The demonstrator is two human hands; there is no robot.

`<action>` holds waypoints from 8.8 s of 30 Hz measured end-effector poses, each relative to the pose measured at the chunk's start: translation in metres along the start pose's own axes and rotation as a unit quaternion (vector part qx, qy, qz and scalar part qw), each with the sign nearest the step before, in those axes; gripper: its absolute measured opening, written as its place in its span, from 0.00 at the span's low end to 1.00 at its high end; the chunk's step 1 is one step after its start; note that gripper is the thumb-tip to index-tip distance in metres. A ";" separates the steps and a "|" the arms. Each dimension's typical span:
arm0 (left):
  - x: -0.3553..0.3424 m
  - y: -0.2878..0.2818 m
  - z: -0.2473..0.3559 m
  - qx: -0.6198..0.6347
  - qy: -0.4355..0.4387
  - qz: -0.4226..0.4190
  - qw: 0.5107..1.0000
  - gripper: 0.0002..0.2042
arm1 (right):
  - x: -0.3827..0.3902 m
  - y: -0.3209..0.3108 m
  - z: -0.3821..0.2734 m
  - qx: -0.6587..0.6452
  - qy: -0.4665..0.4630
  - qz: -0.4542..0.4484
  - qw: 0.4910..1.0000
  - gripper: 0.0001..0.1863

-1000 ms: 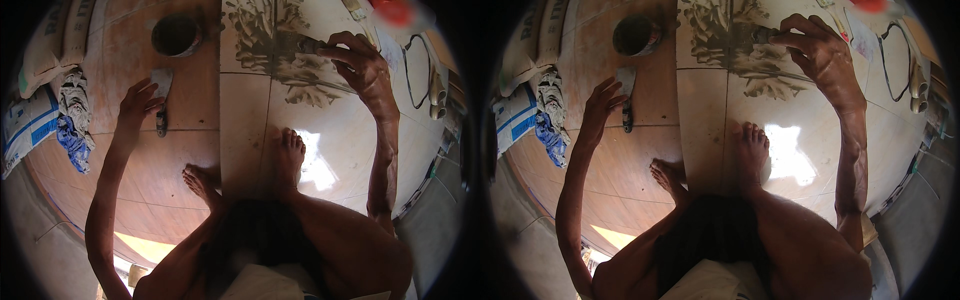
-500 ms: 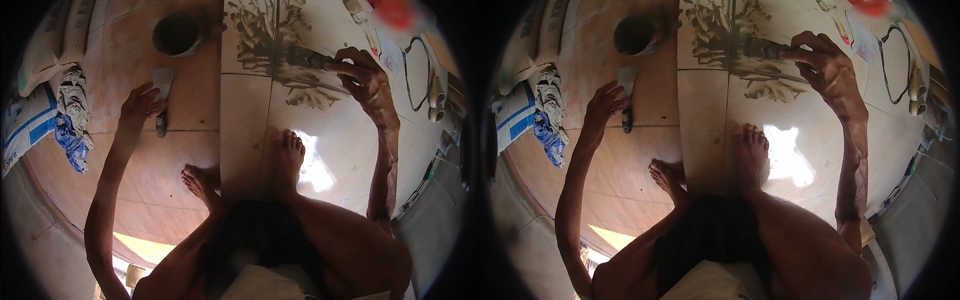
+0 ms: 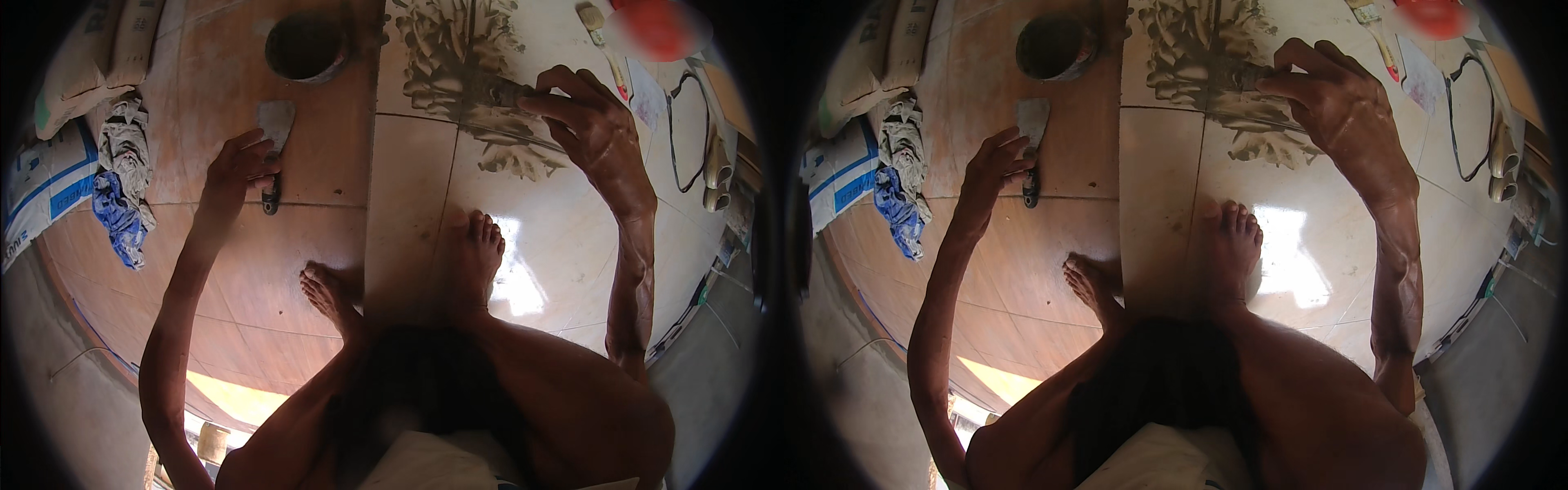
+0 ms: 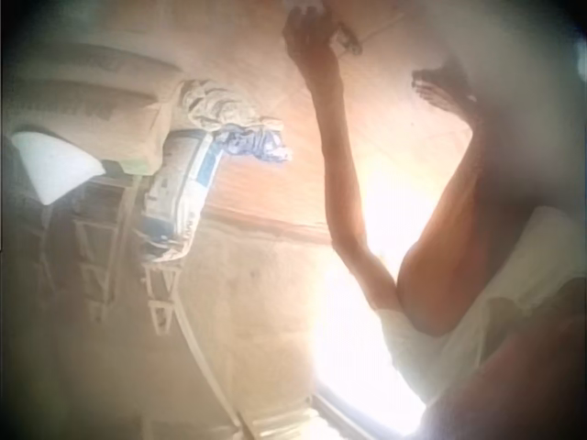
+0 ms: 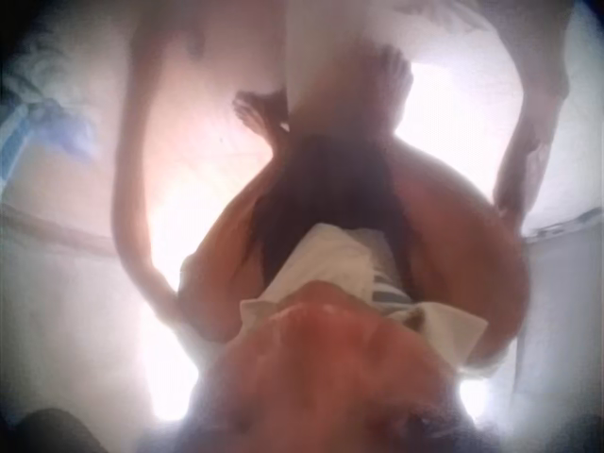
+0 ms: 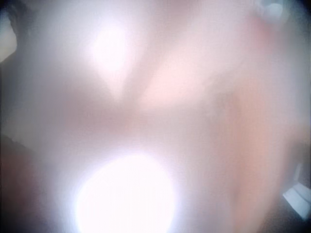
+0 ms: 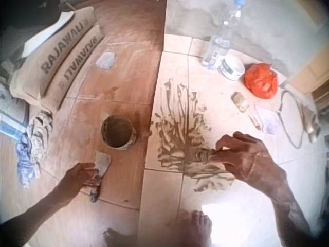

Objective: The person scoops cement from a bucket using a trowel and spreads it onto the tiled floor. They repeatedly apply the cement to the same area, smoothing it out with the tool.

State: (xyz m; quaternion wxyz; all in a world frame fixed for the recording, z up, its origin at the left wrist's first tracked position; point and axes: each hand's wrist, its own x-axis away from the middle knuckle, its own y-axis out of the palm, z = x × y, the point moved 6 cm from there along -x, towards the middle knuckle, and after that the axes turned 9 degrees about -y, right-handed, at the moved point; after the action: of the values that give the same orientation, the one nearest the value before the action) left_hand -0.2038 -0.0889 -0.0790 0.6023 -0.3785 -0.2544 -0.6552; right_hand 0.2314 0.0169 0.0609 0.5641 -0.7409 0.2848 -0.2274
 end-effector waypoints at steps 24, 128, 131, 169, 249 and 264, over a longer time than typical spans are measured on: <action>0.000 0.008 -0.002 -0.025 -0.004 0.007 1.000 0.31 | 0.015 -0.013 0.035 -0.023 0.029 0.005 0.999 0.18; -0.003 0.000 -0.028 -0.063 0.010 -0.011 0.998 0.24 | 0.053 0.035 0.035 -0.088 0.076 0.048 0.992 0.32; 0.000 0.002 -0.022 -0.077 0.007 0.002 0.997 0.24 | 0.071 0.022 0.040 0.004 0.045 -0.040 0.998 0.33; 0.002 0.008 -0.017 -0.077 0.025 -0.018 0.997 0.24 | 0.003 0.029 0.046 0.101 0.003 -0.023 0.995 0.18; 0.015 0.007 -0.012 -0.093 0.058 -0.009 0.994 0.22 | -0.036 0.041 -0.019 0.251 0.003 -0.134 0.959 0.16; 0.020 0.007 -0.007 -0.103 0.058 -0.001 0.993 0.21 | -0.038 0.051 -0.019 0.235 0.065 -0.216 0.945 0.20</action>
State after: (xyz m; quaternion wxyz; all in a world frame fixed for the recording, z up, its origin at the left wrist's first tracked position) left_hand -0.1979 -0.1075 -0.0674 0.5734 -0.3991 -0.1508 -0.6995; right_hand 0.1828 0.0186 0.0157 0.6400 -0.6144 0.0925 -0.4521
